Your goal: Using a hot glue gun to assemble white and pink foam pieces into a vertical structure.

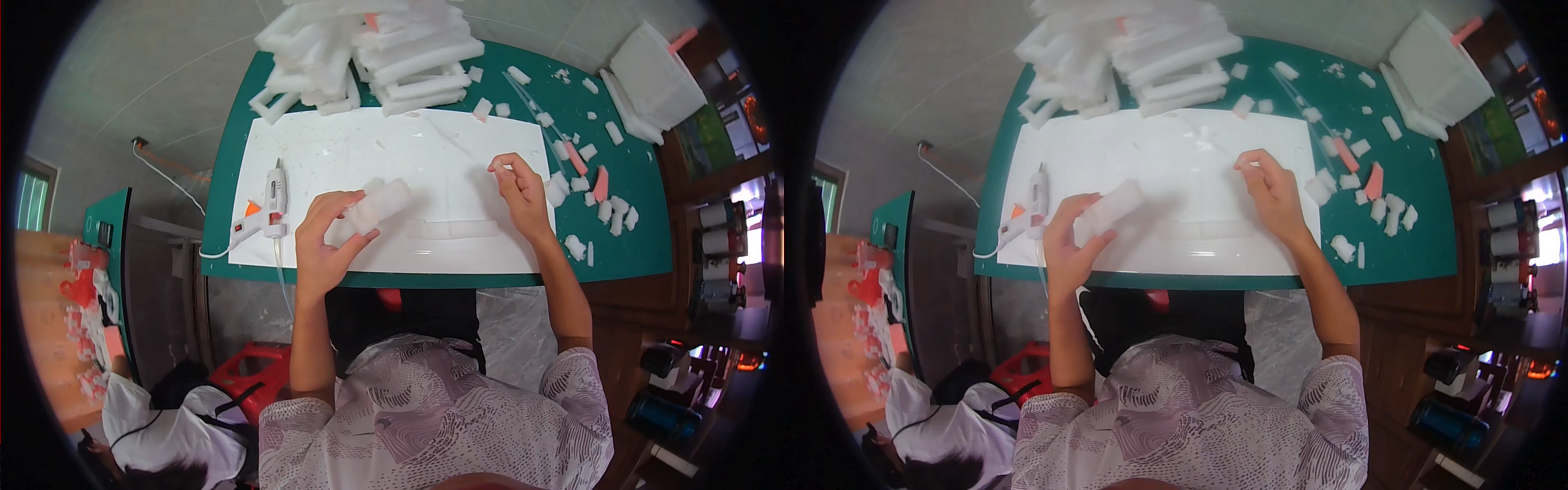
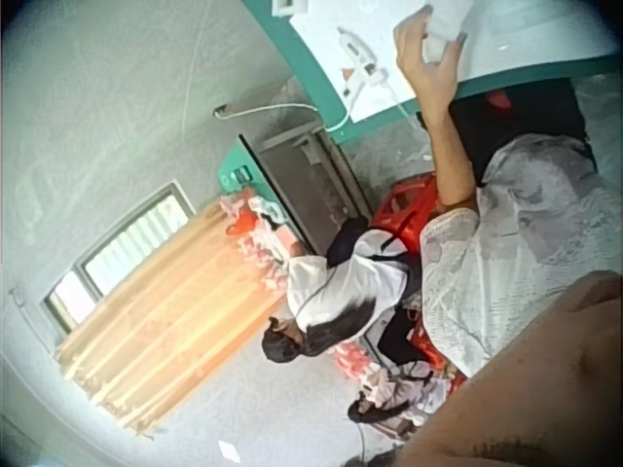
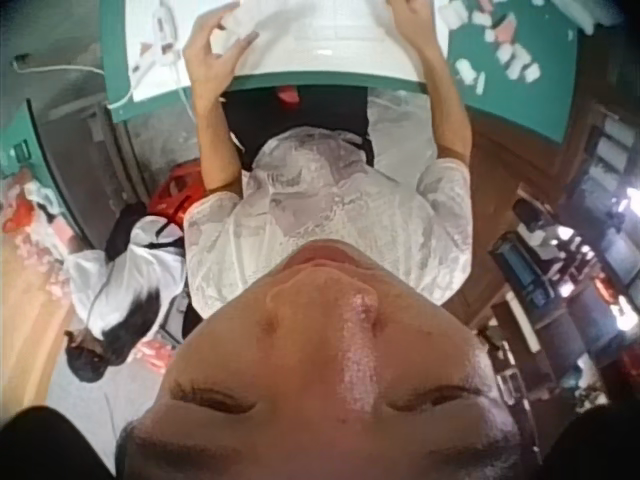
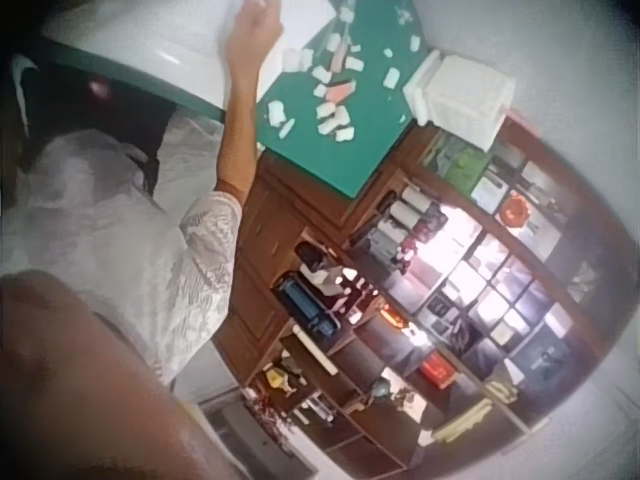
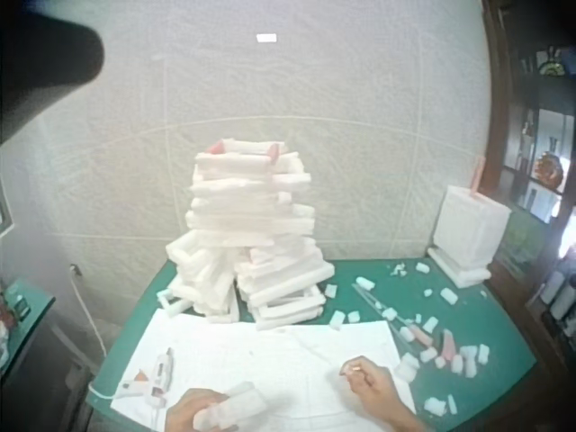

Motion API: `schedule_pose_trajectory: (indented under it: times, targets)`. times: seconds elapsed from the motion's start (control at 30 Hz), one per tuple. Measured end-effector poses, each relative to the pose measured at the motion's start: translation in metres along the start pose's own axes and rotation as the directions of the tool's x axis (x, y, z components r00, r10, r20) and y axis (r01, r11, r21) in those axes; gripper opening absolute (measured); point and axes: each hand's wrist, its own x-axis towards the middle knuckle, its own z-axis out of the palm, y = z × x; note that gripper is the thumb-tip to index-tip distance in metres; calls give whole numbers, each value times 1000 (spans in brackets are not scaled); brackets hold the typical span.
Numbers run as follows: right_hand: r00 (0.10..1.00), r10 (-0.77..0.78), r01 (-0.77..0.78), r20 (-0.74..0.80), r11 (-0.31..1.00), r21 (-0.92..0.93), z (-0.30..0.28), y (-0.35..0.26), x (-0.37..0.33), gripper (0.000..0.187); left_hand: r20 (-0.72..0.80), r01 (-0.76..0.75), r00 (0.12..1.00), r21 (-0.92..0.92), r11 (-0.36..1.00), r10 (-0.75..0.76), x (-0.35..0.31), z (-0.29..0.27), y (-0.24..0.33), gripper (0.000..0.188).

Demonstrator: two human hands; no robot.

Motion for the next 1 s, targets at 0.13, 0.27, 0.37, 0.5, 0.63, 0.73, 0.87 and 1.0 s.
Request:
schedule_pose_trajectory:
  times: [0.13,0.27,0.37,0.5,0.63,0.73,0.87,1.0]
  targets:
    - [1000,26,-26,-13,1000,-7,-3,-7,-3,14,3,-8,1000,-16,1000,8,1,1,-2,49]
    - [992,35,-35,-118,999,2,1,-8,-2,16,2,-19,1000,-21,1000,19,-1,1,-5,50]
    - [988,64,-74,-139,995,-73,-4,-5,1,19,11,-7,1000,-19,1000,7,-3,-1,-6,51]
    - [902,-427,363,-66,832,-420,-10,3,9,19,53,52,997,-57,997,-49,-4,-1,-6,51]
    - [948,-310,252,-74,871,-423,-7,-3,7,16,48,60,997,-60,996,-57,-4,-3,-6,51]
    - [994,-24,-8,-105,956,-294,-8,-15,4,14,45,56,998,-55,997,-53,-5,-3,-6,50]
    - [962,-247,176,-117,887,-427,-9,-5,7,15,3,7,1000,-37,999,-7,-2,-1,-8,51]
    - [928,-346,253,-136,856,-450,-13,-3,9,15,-2,1,1000,-43,999,-1,-3,-2,-7,51]
